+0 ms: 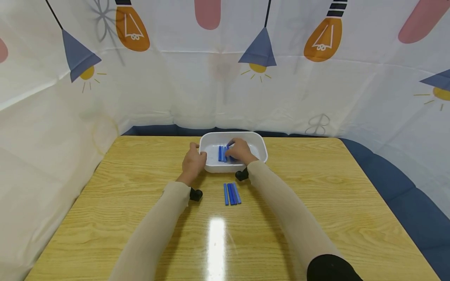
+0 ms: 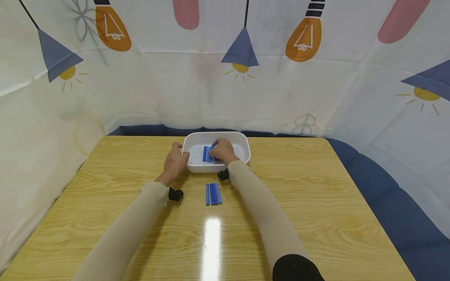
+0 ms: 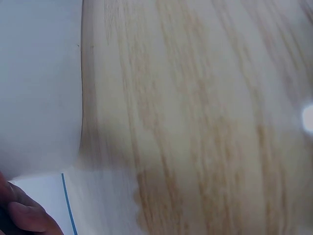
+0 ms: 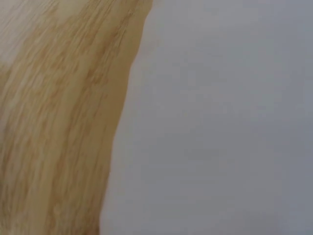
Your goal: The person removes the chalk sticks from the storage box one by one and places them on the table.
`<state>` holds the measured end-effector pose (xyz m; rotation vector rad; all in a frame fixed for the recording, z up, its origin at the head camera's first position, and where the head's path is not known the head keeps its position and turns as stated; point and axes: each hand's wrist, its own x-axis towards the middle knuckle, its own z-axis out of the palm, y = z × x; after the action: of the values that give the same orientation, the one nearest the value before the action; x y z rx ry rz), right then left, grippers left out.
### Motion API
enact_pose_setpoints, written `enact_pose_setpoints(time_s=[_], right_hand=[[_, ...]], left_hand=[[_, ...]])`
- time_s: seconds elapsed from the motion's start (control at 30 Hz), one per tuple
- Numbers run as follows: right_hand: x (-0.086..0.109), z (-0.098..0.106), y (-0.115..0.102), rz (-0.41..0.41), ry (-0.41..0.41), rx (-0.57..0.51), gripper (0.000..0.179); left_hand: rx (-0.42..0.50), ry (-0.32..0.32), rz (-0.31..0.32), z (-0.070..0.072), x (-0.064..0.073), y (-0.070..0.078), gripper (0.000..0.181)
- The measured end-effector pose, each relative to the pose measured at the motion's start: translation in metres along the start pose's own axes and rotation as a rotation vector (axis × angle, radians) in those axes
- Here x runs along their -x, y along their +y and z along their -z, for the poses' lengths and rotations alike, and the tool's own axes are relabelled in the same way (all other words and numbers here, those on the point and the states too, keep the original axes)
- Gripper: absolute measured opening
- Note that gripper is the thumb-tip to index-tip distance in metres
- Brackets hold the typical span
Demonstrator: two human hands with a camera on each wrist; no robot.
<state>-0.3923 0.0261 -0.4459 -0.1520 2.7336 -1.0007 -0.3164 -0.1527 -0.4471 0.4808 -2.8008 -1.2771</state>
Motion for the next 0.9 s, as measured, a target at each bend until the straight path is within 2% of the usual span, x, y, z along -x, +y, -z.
enact_pose_setpoints(time_s=[0.23, 0.47, 0.7, 0.9], right_hand=[[0.003, 0.004, -0.002, -0.028, -0.018, -0.060, 0.047], [0.007, 0.009, -0.003, 0.009, 0.017, -0.120, 0.044], [0.010, 0.012, -0.011, -0.061, -0.017, -0.193, 0.046], [0.014, 0.016, -0.018, -0.065, -0.017, -0.213, 0.047]], left_hand=[[-0.007, 0.001, -0.005, 0.001, 0.002, 0.001, 0.047], [-0.010, -0.011, -0.005, 0.001, 0.001, 0.001, 0.047], [-0.034, -0.022, -0.002, 0.002, 0.002, 0.003, 0.047], [-0.048, -0.018, -0.009, 0.002, 0.001, 0.002, 0.046]])
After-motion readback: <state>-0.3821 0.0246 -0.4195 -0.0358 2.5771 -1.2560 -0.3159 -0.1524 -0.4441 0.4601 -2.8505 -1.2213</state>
